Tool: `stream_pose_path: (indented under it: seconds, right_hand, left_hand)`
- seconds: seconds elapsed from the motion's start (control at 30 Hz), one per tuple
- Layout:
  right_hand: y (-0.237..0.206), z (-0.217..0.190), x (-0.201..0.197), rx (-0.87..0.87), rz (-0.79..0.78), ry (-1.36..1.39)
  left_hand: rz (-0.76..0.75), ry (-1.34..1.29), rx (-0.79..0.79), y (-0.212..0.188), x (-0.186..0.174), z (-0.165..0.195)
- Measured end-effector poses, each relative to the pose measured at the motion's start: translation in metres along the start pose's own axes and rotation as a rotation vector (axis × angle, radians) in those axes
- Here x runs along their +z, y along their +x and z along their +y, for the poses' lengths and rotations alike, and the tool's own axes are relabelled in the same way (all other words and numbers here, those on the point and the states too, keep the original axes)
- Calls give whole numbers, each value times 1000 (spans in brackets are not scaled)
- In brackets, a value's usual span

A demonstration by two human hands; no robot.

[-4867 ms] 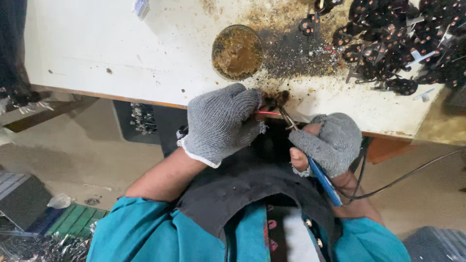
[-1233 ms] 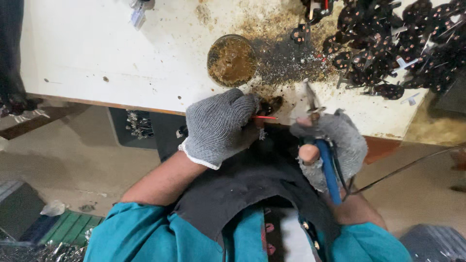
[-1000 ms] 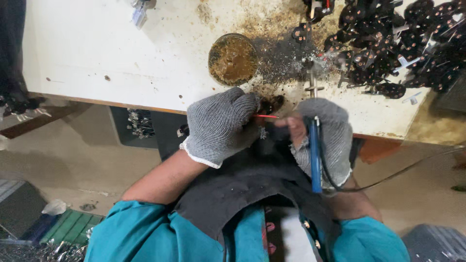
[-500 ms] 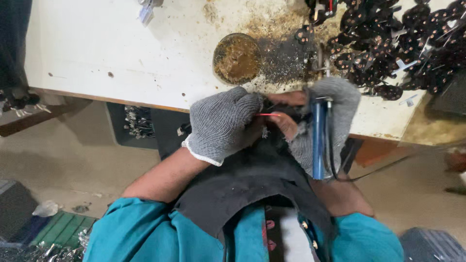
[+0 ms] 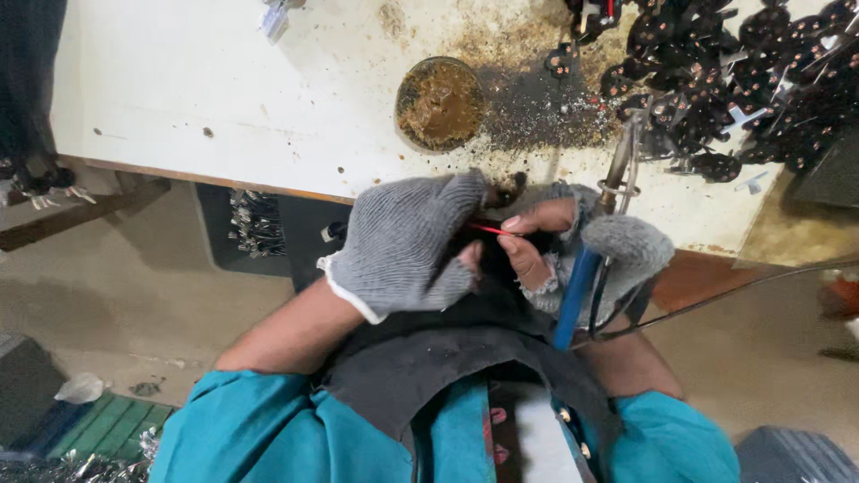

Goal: The person solders wires at a workbench, holding a red wire in one hand and a soldering iron in the other, dipping wires into a flux container and soldering connectors, with many finished cable assemblies hanging around the bench.

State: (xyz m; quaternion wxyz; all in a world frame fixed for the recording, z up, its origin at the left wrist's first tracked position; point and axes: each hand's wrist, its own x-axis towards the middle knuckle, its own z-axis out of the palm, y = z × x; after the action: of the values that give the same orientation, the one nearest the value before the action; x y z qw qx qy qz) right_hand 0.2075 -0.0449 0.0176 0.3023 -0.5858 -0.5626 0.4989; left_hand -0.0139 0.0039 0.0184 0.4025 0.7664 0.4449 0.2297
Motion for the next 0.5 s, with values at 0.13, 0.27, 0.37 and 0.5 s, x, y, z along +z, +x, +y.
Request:
stream_pose_path:
  seconds: [0.13, 0.27, 0.37, 0.5]
  right_hand:
    - [-12, 5, -4, 17, 13, 6]
    - [-21, 14, -6, 81, 25, -16]
    - [-27, 22, -4, 0, 14, -47]
    - [-25, 34, -2, -80, -5, -88]
  left_hand:
    - [-257, -351, -264, -9, -10, 6]
    - [-144, -691, -360, -13, -1, 12]
    - [22, -651, -276, -16, 8, 15]
    - [97, -385, -184, -19, 14, 11]
